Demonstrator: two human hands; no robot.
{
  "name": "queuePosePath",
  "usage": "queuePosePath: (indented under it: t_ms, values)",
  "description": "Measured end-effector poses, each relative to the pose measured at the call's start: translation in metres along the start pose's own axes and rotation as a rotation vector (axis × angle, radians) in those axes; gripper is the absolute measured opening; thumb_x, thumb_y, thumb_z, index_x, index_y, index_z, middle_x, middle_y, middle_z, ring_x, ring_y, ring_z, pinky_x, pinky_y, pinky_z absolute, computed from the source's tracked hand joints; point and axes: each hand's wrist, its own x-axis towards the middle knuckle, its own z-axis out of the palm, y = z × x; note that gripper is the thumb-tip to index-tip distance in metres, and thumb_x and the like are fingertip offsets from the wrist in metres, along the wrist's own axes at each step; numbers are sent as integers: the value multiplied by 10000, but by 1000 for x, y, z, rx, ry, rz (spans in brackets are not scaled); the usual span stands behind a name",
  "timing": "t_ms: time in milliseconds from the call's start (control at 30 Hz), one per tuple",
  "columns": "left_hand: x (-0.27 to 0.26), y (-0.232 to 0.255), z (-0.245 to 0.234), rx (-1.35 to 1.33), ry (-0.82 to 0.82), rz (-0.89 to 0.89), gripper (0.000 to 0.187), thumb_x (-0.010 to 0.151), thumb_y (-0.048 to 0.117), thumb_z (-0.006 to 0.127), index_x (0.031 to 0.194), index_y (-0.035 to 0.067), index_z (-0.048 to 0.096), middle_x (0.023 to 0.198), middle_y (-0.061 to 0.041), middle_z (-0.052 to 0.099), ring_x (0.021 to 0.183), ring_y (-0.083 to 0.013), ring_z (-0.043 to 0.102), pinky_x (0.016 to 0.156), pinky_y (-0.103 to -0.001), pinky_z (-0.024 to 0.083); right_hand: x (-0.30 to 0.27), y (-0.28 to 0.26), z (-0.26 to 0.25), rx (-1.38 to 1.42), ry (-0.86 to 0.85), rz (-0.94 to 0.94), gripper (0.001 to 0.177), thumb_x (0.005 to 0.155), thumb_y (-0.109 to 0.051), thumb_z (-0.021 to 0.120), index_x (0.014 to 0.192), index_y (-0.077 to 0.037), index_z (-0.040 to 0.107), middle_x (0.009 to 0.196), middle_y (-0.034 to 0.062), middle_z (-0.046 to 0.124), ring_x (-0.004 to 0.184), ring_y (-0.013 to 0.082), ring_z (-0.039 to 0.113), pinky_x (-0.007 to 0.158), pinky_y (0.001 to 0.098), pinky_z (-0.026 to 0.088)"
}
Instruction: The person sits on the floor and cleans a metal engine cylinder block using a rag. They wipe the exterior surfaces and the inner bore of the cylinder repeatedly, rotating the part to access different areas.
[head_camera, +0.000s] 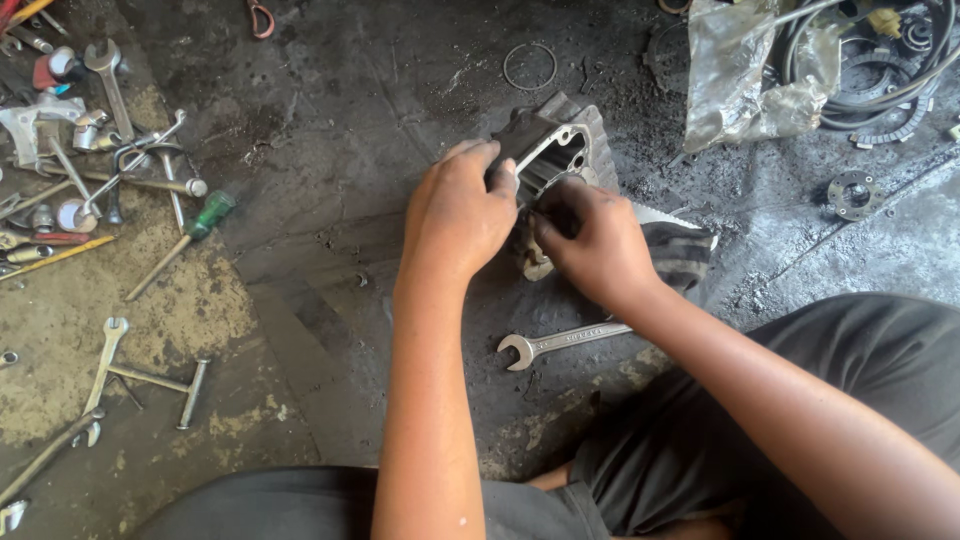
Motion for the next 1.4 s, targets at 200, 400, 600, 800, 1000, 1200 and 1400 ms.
queuePosePath:
  t_ms: [200, 400, 600, 800, 1000, 1200, 1400]
  values:
    - [2, -3, 3, 2, 20, 7, 411, 967, 306, 571, 1252, 31, 682, 1374, -138, 630, 1288, -330, 571, 1077, -411, 429, -9, -8, 4, -298, 49, -298, 181, 842, -45, 735, 1009, -56, 668, 1001, 144, 646, 794, 362, 678, 655, 457, 539]
    - [3, -9, 5, -34, 76, 65, 397, 947, 314, 614, 1197, 23, 714, 1318, -164, 661, 1250, -348, 601, 1057, -413, 452, -12, 8, -4, -378, 34, -625, 255, 756, 11, 679, 1003, -52, 667, 1066, 129, 660, 827, 321, 689, 642, 412, 557]
    - [3, -13, 9, -28, 95, 74, 382, 953, 298, 606, 1185, 17, 717, 1304, -167, 671, 1234, -349, 612, 1047, -415, 461, -15, 9, 1, -327, 16, -506, 229, 842, 22, 677, 1065, -31, 685, 1054, 125, 659, 877, 313, 683, 710, 414, 569]
    - [1, -7, 6, -6, 76, 58, 389, 955, 296, 590, 1200, 19, 711, 1319, -153, 667, 1243, -340, 609, 1059, -409, 460, -13, 1, 0, -257, 79, -499, 246, 864, 10, 693, 1107, -22, 681, 1081, 136, 660, 932, 333, 681, 757, 420, 566]
    - [0, -2, 3, 10, 37, 18, 396, 966, 291, 573, 1230, 23, 695, 1363, -136, 639, 1281, -316, 582, 1077, -408, 433, -8, -8, 4, -16, 138, -323, 174, 912, -27, 738, 1062, -31, 651, 1041, 126, 659, 897, 321, 687, 756, 406, 562]
    - [1, -2, 4, 17, 37, 2, 403, 962, 296, 573, 1233, 20, 687, 1356, -135, 639, 1267, -317, 585, 1068, -409, 433, -8, -6, 5, -44, 134, -238, 171, 905, -64, 778, 1042, -27, 681, 954, 131, 669, 811, 322, 683, 706, 414, 545]
    - [1, -2, 4, 15, 58, 24, 394, 956, 288, 576, 1212, 14, 699, 1323, -149, 656, 1242, -339, 599, 1049, -420, 450, -10, -4, -3, -229, 95, -515, 202, 864, -20, 728, 1061, -24, 679, 1020, 154, 670, 918, 349, 679, 764, 423, 550]
